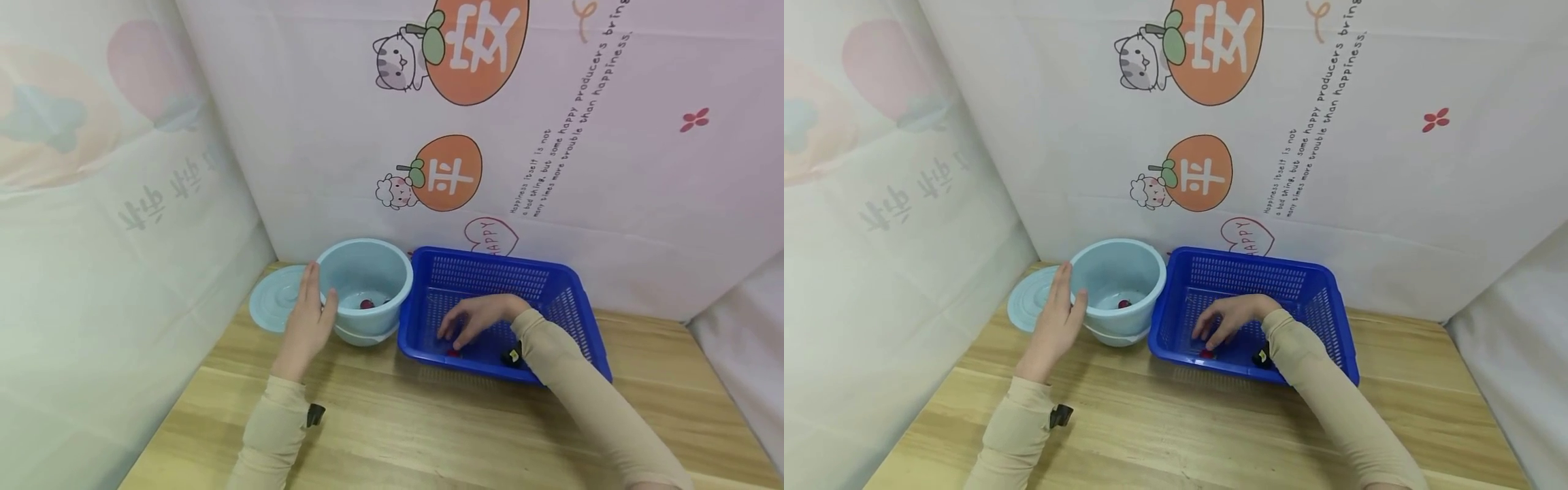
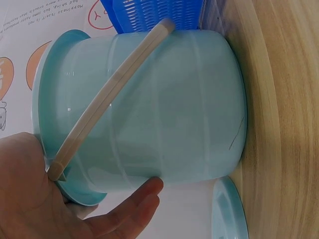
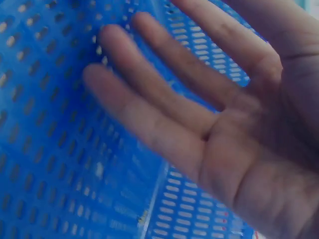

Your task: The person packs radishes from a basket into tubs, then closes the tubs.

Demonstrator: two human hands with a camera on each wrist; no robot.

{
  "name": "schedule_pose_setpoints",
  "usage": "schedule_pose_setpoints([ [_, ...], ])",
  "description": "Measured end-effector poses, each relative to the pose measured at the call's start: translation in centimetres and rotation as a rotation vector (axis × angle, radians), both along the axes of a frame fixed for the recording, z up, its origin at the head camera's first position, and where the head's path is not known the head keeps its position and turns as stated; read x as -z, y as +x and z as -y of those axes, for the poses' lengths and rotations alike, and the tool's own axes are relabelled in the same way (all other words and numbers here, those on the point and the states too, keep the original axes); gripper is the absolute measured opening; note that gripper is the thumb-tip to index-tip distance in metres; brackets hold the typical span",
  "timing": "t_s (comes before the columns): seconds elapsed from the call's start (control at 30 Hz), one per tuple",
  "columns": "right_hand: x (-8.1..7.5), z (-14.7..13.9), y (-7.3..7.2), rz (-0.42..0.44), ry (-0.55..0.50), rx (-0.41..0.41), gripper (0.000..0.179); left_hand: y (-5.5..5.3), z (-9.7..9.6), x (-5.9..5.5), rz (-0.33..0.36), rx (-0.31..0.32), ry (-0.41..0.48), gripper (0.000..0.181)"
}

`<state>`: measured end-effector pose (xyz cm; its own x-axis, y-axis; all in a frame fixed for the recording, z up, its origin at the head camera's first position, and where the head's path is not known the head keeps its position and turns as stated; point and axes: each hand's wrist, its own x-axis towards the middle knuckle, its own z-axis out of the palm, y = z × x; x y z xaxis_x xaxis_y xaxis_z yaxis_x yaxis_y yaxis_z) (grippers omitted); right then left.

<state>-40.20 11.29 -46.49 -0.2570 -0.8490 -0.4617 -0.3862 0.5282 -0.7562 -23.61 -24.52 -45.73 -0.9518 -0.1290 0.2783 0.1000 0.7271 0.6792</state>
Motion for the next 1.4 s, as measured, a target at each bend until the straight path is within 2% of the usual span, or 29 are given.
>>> schedule_pose_setpoints([
  [0.23,0.16,0.45,0.08,0.051,0.088,-0.023,0.038,-0.15,0.12,-0.45,-0.004,-0.001,0.007,0.073],
  [0.5,0.38,0.69,0.43,0.109,0.142,-0.087,0.039,-0.31,0.15,-0.34,0.004,-0.004,0.008,0.074],
  [0.7,0.4,0.89,0.3,0.073,0.126,-0.149,0.039,-0.26,0.17,-0.31,-0.003,-0.004,0.01,0.074],
  [0.77,0.44,0.94,0.26,0.066,0.13,-0.139,0.037,-0.23,0.19,-0.31,-0.004,-0.004,0.011,0.074],
  [0.97,0.56,1.03,0.33,0.117,0.139,-0.037,0.025,-0.28,0.22,-0.18,-0.002,-0.004,0.013,0.073],
  [1.2,0.64,0.9,0.32,0.145,0.122,-0.02,0.023,-0.54,0.09,-0.02,-0.002,0.004,0.01,0.073],
  [1.4,0.68,0.83,0.31,0.163,0.109,-0.039,0.023,-0.6,0.02,0.05,-0.004,0.006,0.004,0.073],
])
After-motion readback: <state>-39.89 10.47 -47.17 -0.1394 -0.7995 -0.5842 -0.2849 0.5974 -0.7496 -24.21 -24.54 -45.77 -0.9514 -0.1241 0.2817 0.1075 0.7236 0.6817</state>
